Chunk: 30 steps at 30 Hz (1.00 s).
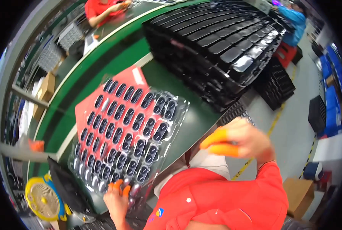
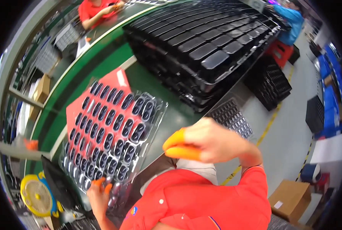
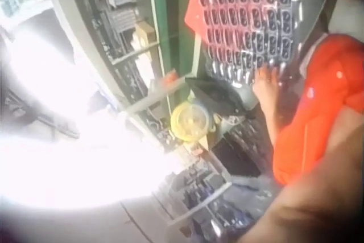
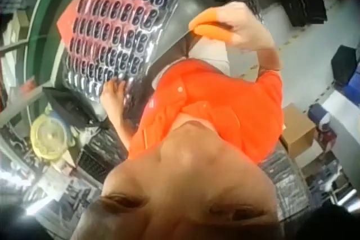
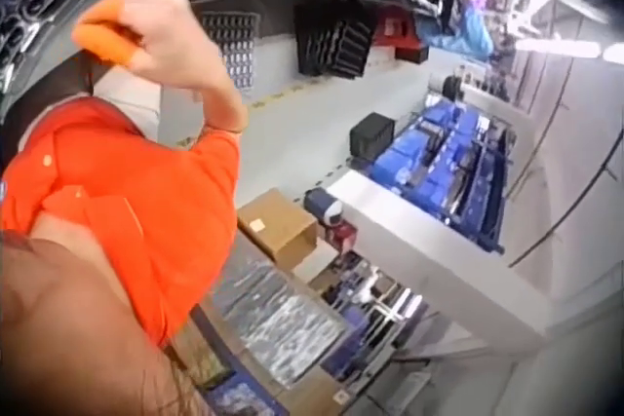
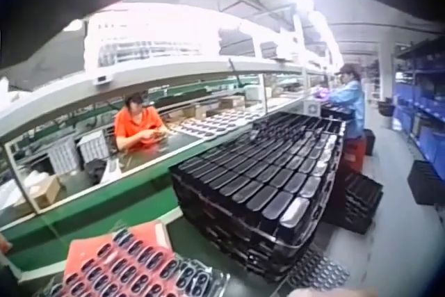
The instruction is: The person assembles electronic components by hand, then organizes them into a plastic tray.
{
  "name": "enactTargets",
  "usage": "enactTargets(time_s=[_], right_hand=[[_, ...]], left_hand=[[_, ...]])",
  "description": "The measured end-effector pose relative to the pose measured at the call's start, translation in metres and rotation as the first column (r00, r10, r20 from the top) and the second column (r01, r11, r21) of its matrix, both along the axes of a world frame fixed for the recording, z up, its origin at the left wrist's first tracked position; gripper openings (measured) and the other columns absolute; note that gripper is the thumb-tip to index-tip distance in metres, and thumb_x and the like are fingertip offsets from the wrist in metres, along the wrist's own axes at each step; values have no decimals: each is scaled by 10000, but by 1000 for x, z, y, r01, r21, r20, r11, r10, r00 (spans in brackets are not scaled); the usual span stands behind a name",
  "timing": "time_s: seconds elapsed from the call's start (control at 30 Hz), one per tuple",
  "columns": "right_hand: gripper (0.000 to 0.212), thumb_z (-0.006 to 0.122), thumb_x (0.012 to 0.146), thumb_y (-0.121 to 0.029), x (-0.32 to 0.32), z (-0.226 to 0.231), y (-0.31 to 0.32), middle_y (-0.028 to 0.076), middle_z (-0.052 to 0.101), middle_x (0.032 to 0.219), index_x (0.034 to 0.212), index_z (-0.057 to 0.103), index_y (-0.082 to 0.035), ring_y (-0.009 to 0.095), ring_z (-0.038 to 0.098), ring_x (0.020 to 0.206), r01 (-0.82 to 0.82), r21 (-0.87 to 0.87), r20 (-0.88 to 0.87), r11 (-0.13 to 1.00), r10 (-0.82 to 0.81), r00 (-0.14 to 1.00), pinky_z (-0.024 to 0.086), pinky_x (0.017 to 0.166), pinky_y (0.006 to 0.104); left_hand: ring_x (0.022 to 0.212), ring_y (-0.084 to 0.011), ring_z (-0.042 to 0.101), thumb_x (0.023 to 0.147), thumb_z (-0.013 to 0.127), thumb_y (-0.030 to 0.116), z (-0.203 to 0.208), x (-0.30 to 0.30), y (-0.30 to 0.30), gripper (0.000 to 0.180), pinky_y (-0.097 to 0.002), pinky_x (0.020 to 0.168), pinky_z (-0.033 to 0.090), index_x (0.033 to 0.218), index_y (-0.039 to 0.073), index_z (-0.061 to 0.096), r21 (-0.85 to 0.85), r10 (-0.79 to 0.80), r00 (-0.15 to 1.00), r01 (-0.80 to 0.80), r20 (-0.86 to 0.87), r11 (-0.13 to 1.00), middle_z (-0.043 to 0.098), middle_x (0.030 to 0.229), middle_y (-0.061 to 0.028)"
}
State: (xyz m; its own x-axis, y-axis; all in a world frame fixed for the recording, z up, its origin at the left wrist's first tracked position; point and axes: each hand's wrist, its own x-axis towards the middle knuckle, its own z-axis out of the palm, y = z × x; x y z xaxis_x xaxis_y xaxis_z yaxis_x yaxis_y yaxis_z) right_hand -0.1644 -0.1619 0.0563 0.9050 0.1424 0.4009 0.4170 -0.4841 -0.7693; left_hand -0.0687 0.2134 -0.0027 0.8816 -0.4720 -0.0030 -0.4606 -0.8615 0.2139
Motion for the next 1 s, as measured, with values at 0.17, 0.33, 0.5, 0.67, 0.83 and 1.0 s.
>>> enactTargets(time_s=[0.17, 0.33, 0.5, 0.67, 0.83, 1.0], right_hand=[[165, 587, 827, -108, 6, 74, -108, 44, 628, 693, 930, 621, 16, 72, 559, 509, 574, 45, -9, 818, -574, 819, 436, 449, 210], [210, 594, 751, -69, 105, 72, -250, 107, 643, 766, 951, 617, -12, 201, 623, 691, 709, -407, 388, 576, -594, 705, 493, 639, 311], [365, 548, 705, 47, 220, 65, -270, 155, 630, 969, 1056, 593, -42, 302, 602, 915, 639, -675, 549, 368, -329, 769, 475, 804, 374], [405, 482, 697, 115, 267, 48, -264, 155, 623, 987, 1061, 582, -31, 306, 591, 940, 369, -851, 224, 375, -376, 899, 473, 796, 375], [254, 603, 717, 10, 220, 72, -243, 105, 576, 767, 966, 581, -28, 225, 566, 709, 462, -770, 303, 440, -384, 872, 458, 653, 317], [222, 605, 798, -33, 113, 94, -110, -27, 514, 740, 1020, 611, -44, 37, 506, 622, 417, -176, 166, 892, -391, 905, 386, 521, 178]], left_hand=[[585, -223, 596, 708, 694, 48, 22, 21, 2, 286, -304, 471, 441, 973, 0, 596, -465, 12, 953, -158, -302, 871, 586, 789, -102], [643, -261, 632, 728, 662, 18, 28, 50, -31, 323, -324, 507, 511, 1027, -18, 548, -813, -337, 779, -350, -529, 466, 586, 813, -116], [717, -303, 643, 720, 619, -76, 27, 75, -58, 275, -353, 575, 535, 979, -40, 533, -848, -561, 637, -368, -529, 382, 568, 800, -140], [849, -274, 630, 695, 658, -51, 24, 90, -93, 518, -339, 719, 520, 1165, 5, 447, -875, -590, 648, -311, -481, 371, 549, 922, -123], [932, -213, 589, 715, 682, -1, 46, 104, -133, 688, -311, 796, 493, 1319, 38, 355, -842, -711, 456, -358, -536, 404, 552, 1034, -109], [924, -175, 580, 738, 669, -15, 36, 117, -152, 585, -272, 768, 485, 1269, 39, 429, -905, -813, 399, -223, -424, 362, 565, 1034, -92]])
